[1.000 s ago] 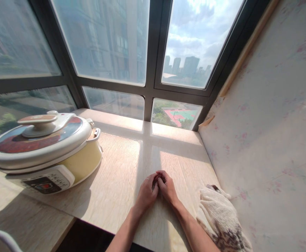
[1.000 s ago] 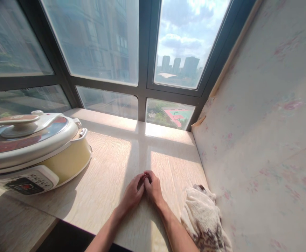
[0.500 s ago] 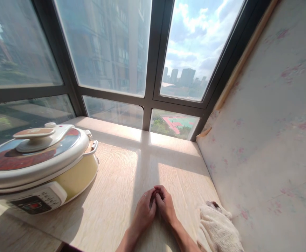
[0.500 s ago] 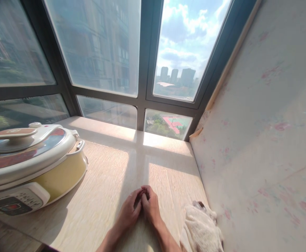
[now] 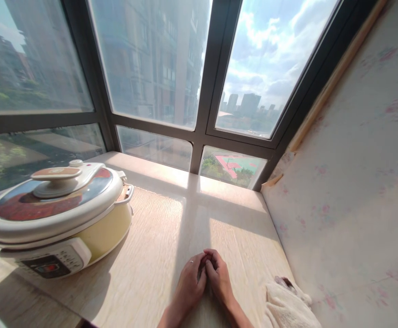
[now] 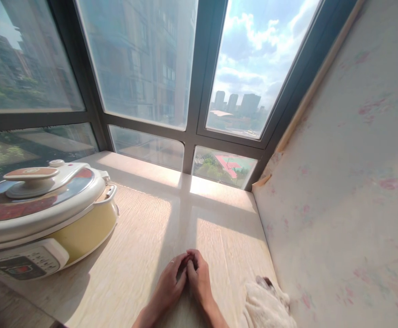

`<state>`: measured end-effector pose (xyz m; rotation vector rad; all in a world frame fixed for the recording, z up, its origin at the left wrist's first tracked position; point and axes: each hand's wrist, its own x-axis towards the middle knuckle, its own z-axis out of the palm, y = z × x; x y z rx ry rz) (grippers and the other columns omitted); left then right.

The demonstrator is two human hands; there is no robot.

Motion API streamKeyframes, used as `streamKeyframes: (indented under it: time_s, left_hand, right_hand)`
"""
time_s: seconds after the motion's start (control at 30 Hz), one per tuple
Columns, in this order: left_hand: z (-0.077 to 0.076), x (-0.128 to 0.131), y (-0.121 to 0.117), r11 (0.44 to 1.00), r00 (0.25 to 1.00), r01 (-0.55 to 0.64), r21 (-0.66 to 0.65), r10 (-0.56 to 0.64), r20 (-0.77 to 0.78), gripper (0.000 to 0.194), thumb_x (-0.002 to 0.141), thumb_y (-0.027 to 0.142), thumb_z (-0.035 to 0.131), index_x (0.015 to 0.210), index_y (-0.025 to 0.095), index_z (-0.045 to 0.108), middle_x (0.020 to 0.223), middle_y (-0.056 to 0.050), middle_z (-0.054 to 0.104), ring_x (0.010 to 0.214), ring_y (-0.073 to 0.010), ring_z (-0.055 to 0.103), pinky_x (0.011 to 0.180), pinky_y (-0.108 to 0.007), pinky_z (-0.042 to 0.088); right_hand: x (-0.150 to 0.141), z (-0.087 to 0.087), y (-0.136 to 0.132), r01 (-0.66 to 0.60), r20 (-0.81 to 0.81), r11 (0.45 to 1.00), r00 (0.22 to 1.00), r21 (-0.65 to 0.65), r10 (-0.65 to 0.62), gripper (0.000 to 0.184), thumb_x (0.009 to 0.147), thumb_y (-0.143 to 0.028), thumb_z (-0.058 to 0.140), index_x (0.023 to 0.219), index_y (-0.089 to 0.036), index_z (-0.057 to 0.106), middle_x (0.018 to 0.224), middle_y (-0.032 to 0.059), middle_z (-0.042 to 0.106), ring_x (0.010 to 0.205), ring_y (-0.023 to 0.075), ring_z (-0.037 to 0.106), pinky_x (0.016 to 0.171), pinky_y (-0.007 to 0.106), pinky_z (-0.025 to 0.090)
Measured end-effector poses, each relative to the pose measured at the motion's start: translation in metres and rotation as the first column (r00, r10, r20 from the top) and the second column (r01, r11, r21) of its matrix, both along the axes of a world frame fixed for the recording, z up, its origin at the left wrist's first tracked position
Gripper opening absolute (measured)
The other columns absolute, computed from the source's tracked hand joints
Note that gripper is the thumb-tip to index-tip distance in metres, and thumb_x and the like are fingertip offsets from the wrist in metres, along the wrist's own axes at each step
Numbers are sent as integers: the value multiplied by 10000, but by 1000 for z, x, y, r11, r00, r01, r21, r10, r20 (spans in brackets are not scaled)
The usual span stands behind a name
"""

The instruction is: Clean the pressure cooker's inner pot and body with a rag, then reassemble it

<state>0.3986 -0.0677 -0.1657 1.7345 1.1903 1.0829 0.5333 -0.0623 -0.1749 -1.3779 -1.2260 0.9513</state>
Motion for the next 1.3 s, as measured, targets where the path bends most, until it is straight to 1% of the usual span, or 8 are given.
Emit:
streamKeyframes:
  time_s: [0.13, 0.27, 0.5, 0.77, 0.9, 1.03, 1.17, 1.3]
  left_hand:
    - [-1, 0, 0, 1000, 1000, -6, 6, 6, -2, 398, 890, 193, 540, 1258, 207, 691, 1245, -145, 751, 1148, -288, 717, 1027, -490, 577]
    - [-3, 0, 0, 1000, 1000, 7, 0, -7, -21, 403, 915, 201, 509, 1283, 195, 673, 1275, -153, 736, 1171, -279, 704, 1039, -484, 562]
    - [-6, 1, 0, 1000, 999, 22, -19, -23, -26, 426, 922, 182, 486, 1318, 162, 641, 1302, -168, 717, 1199, -290, 683, 1070, -514, 532]
    - [2, 2, -2, 999, 998, 46, 0, -46, -35, 410, 907, 128, 487, 1283, 171, 647, 1271, -151, 724, 1179, -276, 679, 1052, -474, 534]
    - [4, 2, -4, 999, 998, 41, -3, -41, -50, 427, 882, 105, 506, 1278, 181, 645, 1259, -133, 724, 1170, -271, 675, 1045, -454, 533]
    - [4, 4, -7, 999, 997, 31, -13, -32, -66, 419, 864, 114, 531, 1259, 183, 650, 1230, -133, 728, 1141, -288, 679, 1021, -459, 542]
    - [6, 5, -7, 999, 997, 35, -6, -35, -73, 414, 851, 118, 537, 1245, 173, 652, 1202, -141, 734, 1120, -307, 683, 1003, -473, 547]
    - [8, 5, -6, 999, 998, 39, -7, -39, -57, 395, 839, 117, 540, 1213, 168, 660, 1192, -148, 737, 1108, -313, 687, 992, -477, 553]
  right_hand:
    - [1, 0, 0, -8, -8, 1000, 1000, -8, 8, 305, 814, -367, 587, 1038, -205, 716, 917, 85, 783, 885, 275, 743, 826, 381, 595]
    - [2, 0, 0, -10, -3, 1000, 1000, -10, 10, 311, 811, -348, 582, 1048, -197, 715, 937, 89, 783, 900, 276, 741, 839, 385, 587]
    - [1, 2, -1, 6, 4, 1000, 1000, -7, -6, 328, 795, -366, 578, 1042, -197, 712, 939, 95, 786, 909, 278, 740, 852, 393, 585]
    - [1, 7, -2, 33, 35, 999, 999, -17, -32, 374, 768, -398, 593, 1035, -172, 726, 937, 107, 793, 891, 281, 747, 841, 389, 591]
    - [2, 10, -3, 45, 26, 998, 999, -36, -44, 395, 734, -441, 635, 1010, -177, 738, 936, 110, 802, 880, 282, 750, 844, 386, 601]
    - [5, 7, -2, 54, 22, 997, 998, -61, -53, 420, 695, -479, 677, 999, -196, 738, 931, 102, 807, 882, 294, 758, 843, 398, 615]
    - [8, 3, -1, 55, 34, 995, 998, -83, -52, 452, 681, -497, 684, 1014, -196, 733, 956, 106, 810, 916, 304, 764, 865, 404, 615]
    - [9, 4, -1, 64, 40, 992, 997, -109, -60, 477, 674, -510, 680, 1022, -188, 725, 968, 114, 812, 917, 308, 767, 863, 408, 617]
